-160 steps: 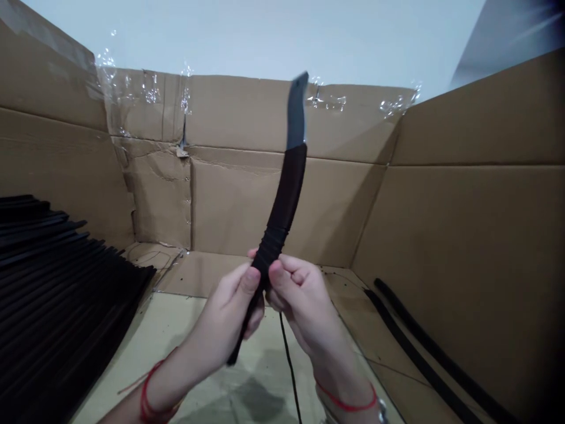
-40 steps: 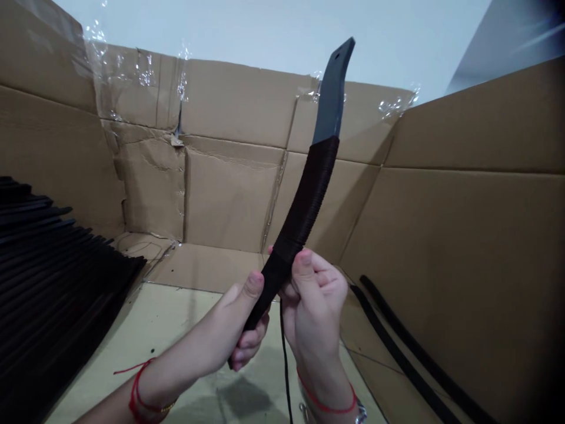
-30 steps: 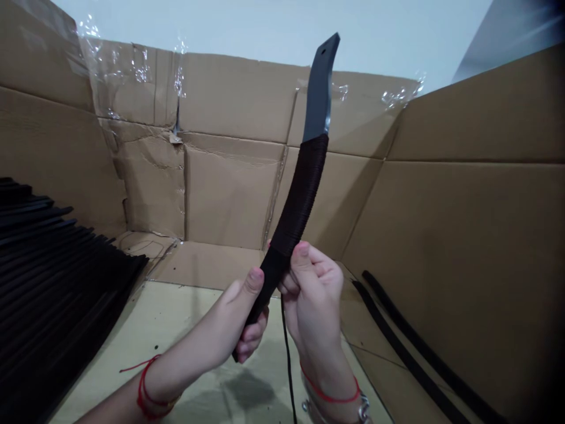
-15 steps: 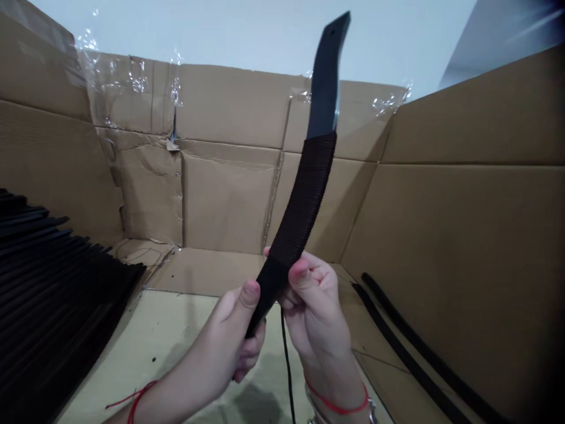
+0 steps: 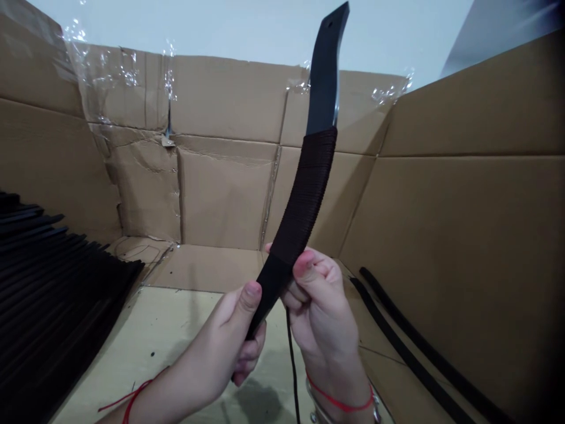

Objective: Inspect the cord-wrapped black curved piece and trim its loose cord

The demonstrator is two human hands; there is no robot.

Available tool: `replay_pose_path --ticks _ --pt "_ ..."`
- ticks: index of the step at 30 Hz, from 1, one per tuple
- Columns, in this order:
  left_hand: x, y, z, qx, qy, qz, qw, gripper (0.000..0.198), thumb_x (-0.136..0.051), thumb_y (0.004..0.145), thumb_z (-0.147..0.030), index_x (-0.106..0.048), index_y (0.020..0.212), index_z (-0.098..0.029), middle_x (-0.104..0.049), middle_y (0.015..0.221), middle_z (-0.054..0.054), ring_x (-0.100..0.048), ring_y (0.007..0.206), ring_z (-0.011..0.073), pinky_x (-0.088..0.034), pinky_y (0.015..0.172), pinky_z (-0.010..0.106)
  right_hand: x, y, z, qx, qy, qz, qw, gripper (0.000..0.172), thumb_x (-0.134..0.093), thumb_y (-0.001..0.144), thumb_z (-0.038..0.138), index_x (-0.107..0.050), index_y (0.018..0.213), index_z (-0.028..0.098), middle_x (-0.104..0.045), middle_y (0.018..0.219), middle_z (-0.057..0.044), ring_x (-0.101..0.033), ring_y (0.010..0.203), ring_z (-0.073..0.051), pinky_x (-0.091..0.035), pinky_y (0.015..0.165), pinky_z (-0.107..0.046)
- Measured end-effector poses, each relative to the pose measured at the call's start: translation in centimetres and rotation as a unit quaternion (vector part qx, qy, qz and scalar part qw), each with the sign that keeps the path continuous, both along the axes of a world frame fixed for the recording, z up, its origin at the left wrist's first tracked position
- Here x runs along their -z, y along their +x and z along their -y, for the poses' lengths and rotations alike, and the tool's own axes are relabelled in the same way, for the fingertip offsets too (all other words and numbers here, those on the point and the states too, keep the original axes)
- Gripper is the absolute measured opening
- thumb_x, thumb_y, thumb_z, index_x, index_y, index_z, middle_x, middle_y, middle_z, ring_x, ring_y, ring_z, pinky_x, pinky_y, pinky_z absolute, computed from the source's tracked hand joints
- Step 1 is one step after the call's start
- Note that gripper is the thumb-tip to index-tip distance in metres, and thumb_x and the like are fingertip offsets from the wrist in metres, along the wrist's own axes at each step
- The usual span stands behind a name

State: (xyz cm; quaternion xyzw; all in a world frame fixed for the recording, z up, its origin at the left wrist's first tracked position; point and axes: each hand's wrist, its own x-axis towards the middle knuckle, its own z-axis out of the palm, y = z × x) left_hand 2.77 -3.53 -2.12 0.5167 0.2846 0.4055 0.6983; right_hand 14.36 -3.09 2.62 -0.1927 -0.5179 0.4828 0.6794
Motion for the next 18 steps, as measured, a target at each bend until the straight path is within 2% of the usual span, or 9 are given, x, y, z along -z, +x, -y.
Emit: replay_pose_path --ticks 5,7,8,10,12,13,15,18 --pt "-0.7 -1.0 -0.1 0.011 0.012 0.048 0.999 0.055 -0.044 0.080 -0.075 -0.043 0.073 -0.020 -0.031 0.038 -0.012 -0.019 0.029 0.0029 -0.028 0.028 0.013 -0.7 0.6 0.1 -0.031 -0.018 0.043 0.998 0.035 -0.075 0.076 0.046 -0.075 0.088 0.013 -0.017 0.049 0.012 -0.006 0.042 -0.002 -0.007 0.035 -0.018" --pt "-1.1 -1.6 -0.3 0.044 -0.004 0.063 0.997 0.053 -0.041 0.083 -0.072 -0.042 0.072 -0.021 -0.031 0.036 -0.012 -0.017 0.027 0.0027 -0.026 0.026 0.013 -1.0 0.8 0.3 -0.039 -0.027 0.052 0.998 0.032 -0.076 0.076 0.042 -0.075 0.092 0.015 -0.020 0.050 0.012 -0.007 0.042 -0.002 -0.008 0.035 -0.017" --pt "-1.2 -1.9 -0.5 0.078 -0.015 0.071 0.994 0.052 -0.039 0.085 -0.071 -0.041 0.071 -0.021 -0.030 0.036 -0.012 -0.016 0.026 0.0027 -0.026 0.026 0.013 -1.0 0.8 0.4 -0.045 -0.027 0.057 0.997 0.031 -0.076 0.076 0.041 -0.075 0.094 0.015 -0.022 0.050 0.011 -0.007 0.041 -0.002 -0.008 0.035 -0.017" --pt "-1.1 -2.4 -1.0 0.184 -0.042 0.087 0.978 0.054 -0.035 0.086 -0.072 -0.041 0.070 -0.021 -0.030 0.034 -0.012 -0.017 0.024 0.0033 -0.026 0.024 0.013 -1.0 0.6 0.7 -0.046 -0.020 0.072 0.996 0.031 -0.076 0.077 0.040 -0.075 0.096 0.016 -0.024 0.049 0.011 -0.008 0.040 -0.002 -0.009 0.035 -0.018" --pt "-0.9 -2.7 -1.8 0.279 -0.055 0.106 0.953 0.058 -0.030 0.084 -0.076 -0.041 0.070 -0.021 -0.030 0.033 -0.011 -0.018 0.022 0.0042 -0.025 0.023 0.013 -0.8 0.4 0.9 -0.009 -0.010 0.085 0.996 0.031 -0.075 0.077 0.042 -0.075 0.094 0.016 -0.027 0.049 0.010 -0.011 0.040 -0.002 -0.010 0.036 -0.019" --pt "-0.8 -2.9 -2.2 0.304 -0.051 0.112 0.945 0.060 -0.030 0.082 -0.078 -0.041 0.069 -0.021 -0.030 0.033 -0.011 -0.018 0.022 0.0043 -0.024 0.022 0.014 -0.7 0.3 0.9 0.024 -0.005 0.089 0.996 0.030 -0.075 0.077 0.042 -0.075 0.092 0.016 -0.028 0.049 0.009 -0.013 0.040 -0.003 -0.010 0.036 -0.020" --pt "-0.6 -3.0 -2.9 0.296 -0.029 0.108 0.949 0.060 -0.034 0.080 -0.079 -0.041 0.069 -0.021 -0.029 0.035 -0.012 -0.016 0.023 0.0033 -0.022 0.022 0.013 -0.4 0.0 0.7 0.091 0.002 0.099 0.991 0.029 -0.074 0.077 0.042 -0.075 0.091 0.017 -0.029 0.048 0.008 -0.016 0.040 -0.005 -0.011 0.036 -0.021" --pt "-0.6 -3.0 -3.2 0.239 0.000 0.067 0.969 0.054 -0.041 0.083 -0.073 -0.041 0.070 -0.021 -0.028 0.039 -0.012 -0.014 0.026 0.0024 -0.019 0.025 0.012 -0.1 -0.7 0.4 0.147 0.017 0.120 0.982 0.030 -0.070 0.079 0.044 -0.074 0.090 0.016 -0.028 0.047 0.008 -0.018 0.040 -0.006 -0.014 0.036 -0.022"
